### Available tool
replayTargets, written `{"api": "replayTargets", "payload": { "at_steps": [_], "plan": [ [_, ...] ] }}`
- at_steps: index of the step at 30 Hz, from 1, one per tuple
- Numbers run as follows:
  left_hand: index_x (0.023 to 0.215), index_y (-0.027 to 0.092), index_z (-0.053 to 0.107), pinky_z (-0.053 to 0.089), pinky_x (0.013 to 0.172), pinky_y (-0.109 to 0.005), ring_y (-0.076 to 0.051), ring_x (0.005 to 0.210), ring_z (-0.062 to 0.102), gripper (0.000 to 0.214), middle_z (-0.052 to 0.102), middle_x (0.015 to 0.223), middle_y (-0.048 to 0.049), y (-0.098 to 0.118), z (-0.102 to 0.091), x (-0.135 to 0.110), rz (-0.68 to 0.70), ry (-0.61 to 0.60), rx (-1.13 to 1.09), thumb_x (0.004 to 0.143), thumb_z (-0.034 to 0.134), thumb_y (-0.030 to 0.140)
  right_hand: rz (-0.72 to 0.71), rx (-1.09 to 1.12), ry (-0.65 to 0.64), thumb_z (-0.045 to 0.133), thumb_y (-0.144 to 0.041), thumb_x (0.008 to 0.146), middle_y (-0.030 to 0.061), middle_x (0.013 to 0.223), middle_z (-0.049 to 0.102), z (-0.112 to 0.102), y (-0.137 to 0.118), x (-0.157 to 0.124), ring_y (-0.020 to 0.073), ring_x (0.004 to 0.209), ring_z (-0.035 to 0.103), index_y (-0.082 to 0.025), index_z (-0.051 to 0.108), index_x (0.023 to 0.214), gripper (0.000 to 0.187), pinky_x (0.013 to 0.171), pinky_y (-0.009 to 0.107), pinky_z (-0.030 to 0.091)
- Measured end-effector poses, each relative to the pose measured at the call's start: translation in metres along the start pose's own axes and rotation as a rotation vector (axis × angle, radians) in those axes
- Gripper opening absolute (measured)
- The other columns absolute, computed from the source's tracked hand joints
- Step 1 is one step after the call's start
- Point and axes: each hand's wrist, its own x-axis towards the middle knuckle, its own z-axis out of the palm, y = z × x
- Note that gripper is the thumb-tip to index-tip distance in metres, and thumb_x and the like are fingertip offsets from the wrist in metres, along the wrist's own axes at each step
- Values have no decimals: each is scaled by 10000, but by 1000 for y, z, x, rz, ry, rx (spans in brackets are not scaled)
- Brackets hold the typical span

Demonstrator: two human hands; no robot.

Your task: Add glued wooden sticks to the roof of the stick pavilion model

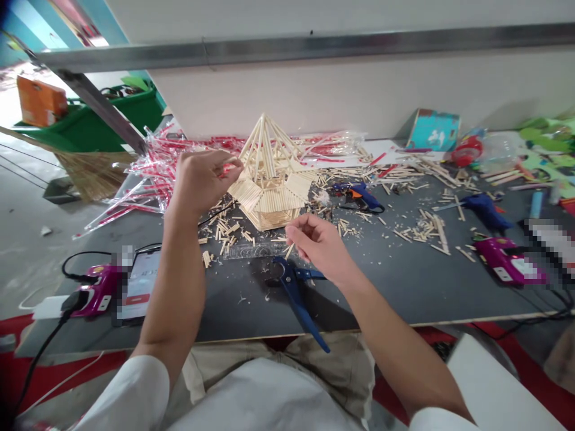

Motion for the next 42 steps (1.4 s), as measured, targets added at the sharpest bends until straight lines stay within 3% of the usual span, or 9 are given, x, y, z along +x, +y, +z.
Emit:
{"api": "replayTargets", "payload": {
  "at_steps": [5,8,11,17,20,27,31,34,42],
  "plan": [
    [908,232,693,254,494,-278,-81,494,277,21,336,541,73,7,-30,0,-13,279,-224,904,708,247,-110,-34,52,737,-393,931,30,823,734,-14,-31,11,60,465,534,-191,716,952,204,382,207,363],
    [923,210,627,166,455,-280,-52,483,238,134,373,607,69,4,-45,0,28,462,-375,939,714,310,-245,-41,97,750,-352,925,29,840,742,-21,-56,26,63,473,550,-192,723,944,163,375,219,367],
    [982,214,562,185,456,-275,-28,500,269,296,452,736,51,-6,-53,-2,-21,471,-488,965,681,484,-413,-80,142,765,-319,916,28,837,755,-27,-79,48,54,463,549,-201,751,954,125,360,230,341],
    [975,251,459,255,470,-276,-61,519,330,299,393,664,54,-15,-46,-9,-166,274,-597,1000,615,504,-762,-151,288,812,-244,882,38,811,784,-33,-104,87,64,483,570,-215,784,929,62,397,267,345],
    [987,254,501,265,472,-288,-81,520,339,266,427,663,43,-8,-38,-9,-197,152,-617,1010,580,507,-817,-177,300,809,-244,890,22,825,780,-35,-106,100,54,516,571,-235,774,938,59,441,265,364],
    [989,202,754,327,511,-272,-83,511,373,247,566,603,24,0,-29,-2,-116,-163,-290,1008,562,355,-651,-313,248,806,-310,878,-9,700,712,-32,-98,106,72,506,577,-205,797,963,135,444,242,427],
    [1046,231,826,327,468,-247,-65,467,434,204,719,655,1,6,-24,1,-48,-199,-329,939,678,323,-574,-406,185,764,-308,907,14,866,768,-26,-94,97,65,526,587,-201,791,974,129,441,232,436],
    [1017,243,841,398,499,-233,-69,513,542,174,784,738,-20,13,-22,4,-16,-215,-372,910,724,315,-561,-511,96,741,-292,924,-7,786,734,-17,-92,89,69,532,563,-226,789,973,95,449,237,421],
    [701,184,750,363,499,-234,-62,500,451,250,586,541,23,22,-16,11,70,-277,-393,910,686,304,-608,-602,-156,729,-327,942,-12,997,746,20,-83,74,70,643,626,-248,725,1134,207,588,255,515]
  ]
}}
